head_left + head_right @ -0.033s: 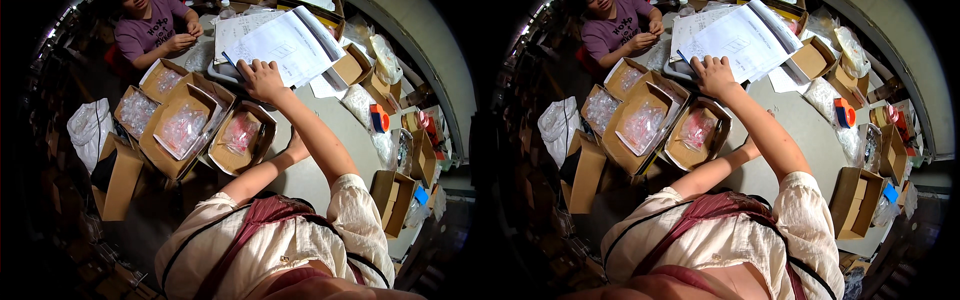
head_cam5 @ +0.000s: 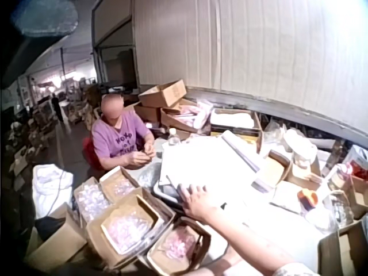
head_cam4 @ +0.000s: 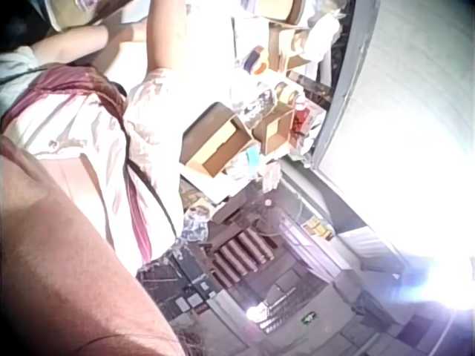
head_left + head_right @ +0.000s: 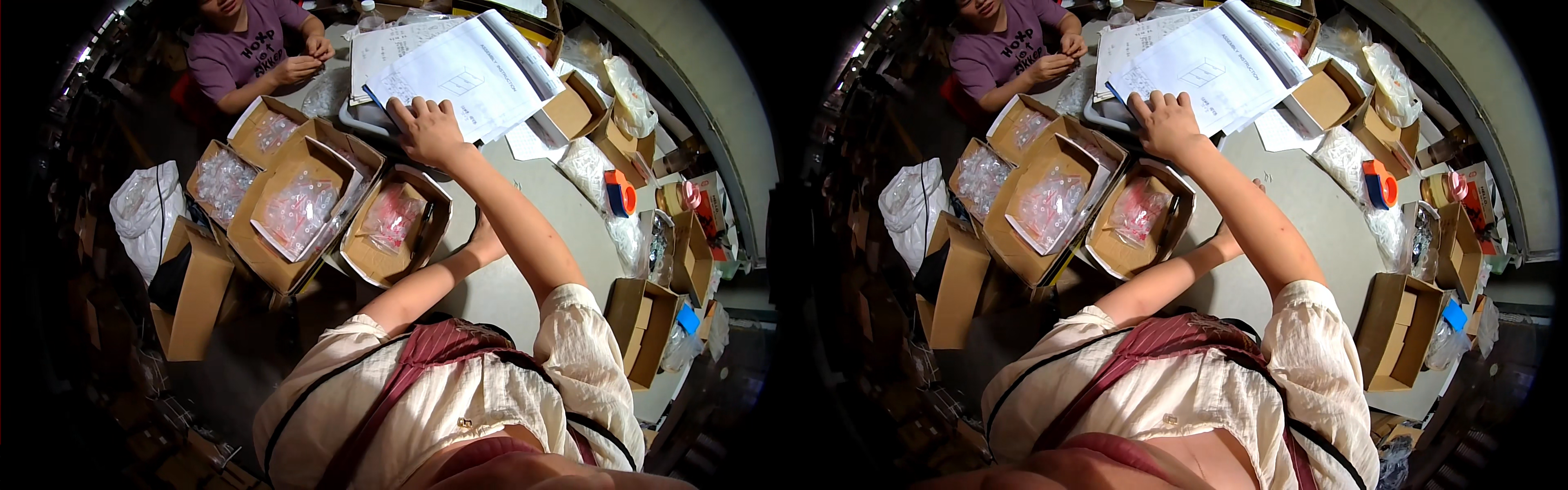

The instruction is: The person places a packaged food item into a bubble wrap sleeve, then puts it into a plastic bag. They then move to a table and organize several small boxes and bags of items, checking a sheet of paper.

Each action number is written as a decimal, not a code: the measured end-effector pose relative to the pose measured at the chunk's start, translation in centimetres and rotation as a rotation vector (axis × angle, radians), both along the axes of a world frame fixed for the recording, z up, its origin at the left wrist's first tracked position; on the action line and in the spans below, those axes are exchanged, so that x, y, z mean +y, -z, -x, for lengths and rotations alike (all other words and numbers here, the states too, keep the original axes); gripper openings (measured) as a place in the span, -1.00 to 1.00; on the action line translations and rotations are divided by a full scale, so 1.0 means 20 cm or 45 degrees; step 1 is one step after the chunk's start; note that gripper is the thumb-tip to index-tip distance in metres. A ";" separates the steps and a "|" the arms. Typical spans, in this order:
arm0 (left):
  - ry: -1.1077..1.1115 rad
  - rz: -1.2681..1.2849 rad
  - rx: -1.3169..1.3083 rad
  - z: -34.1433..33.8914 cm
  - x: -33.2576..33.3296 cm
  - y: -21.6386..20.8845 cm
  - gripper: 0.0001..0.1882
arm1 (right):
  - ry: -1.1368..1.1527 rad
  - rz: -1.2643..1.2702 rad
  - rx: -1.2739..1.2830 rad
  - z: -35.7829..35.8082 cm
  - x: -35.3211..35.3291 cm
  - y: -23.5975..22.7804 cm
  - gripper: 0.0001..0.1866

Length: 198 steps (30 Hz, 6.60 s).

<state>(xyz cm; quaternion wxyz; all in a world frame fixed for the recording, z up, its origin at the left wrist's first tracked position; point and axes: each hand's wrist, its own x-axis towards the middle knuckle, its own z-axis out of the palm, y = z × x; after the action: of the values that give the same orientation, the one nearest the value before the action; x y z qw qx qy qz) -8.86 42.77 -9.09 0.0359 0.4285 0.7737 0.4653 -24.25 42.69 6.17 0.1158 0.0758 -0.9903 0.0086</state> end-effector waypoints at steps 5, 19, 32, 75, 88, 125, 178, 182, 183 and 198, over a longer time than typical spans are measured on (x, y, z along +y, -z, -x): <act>0.003 -0.081 -0.175 0.01 0.00 0.04 -0.36 | -0.012 0.012 0.040 0.01 -0.01 0.00 -0.19; 0.147 0.274 -0.043 0.00 0.00 0.01 -0.21 | -0.007 0.041 -0.033 -0.01 0.00 -0.03 -0.25; 0.160 0.311 -0.128 0.02 0.00 0.00 -0.19 | 0.008 0.024 -0.113 -0.01 0.00 -0.05 -0.16; -0.170 0.378 0.522 -0.03 0.00 0.07 -0.19 | 0.566 0.449 0.179 -1.89 0.79 0.73 -0.55; -0.157 0.379 0.603 -0.05 0.02 0.07 -0.23 | 0.781 0.385 0.260 -1.92 0.69 0.75 -0.46; 0.414 0.406 0.532 -0.30 -0.69 -0.03 -0.38 | 0.680 0.663 0.449 -1.94 0.77 0.84 -0.56; 0.472 0.615 0.861 -0.23 -1.26 -0.10 -0.27 | 0.773 0.449 0.279 -1.90 0.71 0.74 -0.51; 0.474 0.626 0.852 -0.23 -1.25 -0.10 -0.27 | 0.771 0.448 0.289 -1.91 0.72 0.76 -0.51; 0.471 0.619 0.848 -0.23 -1.25 -0.09 -0.27 | 0.776 0.448 0.294 -1.91 0.72 0.76 -0.51; 0.448 0.644 0.872 -0.24 -1.26 -0.10 -0.29 | 0.753 0.473 0.299 -1.91 0.71 0.75 -0.52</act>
<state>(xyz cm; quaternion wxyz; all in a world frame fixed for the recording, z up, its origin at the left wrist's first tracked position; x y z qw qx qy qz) -4.13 17.56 -7.19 -0.0399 0.6602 0.7457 0.0805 13.94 56.89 -8.81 0.2380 -0.2356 -0.9309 0.1457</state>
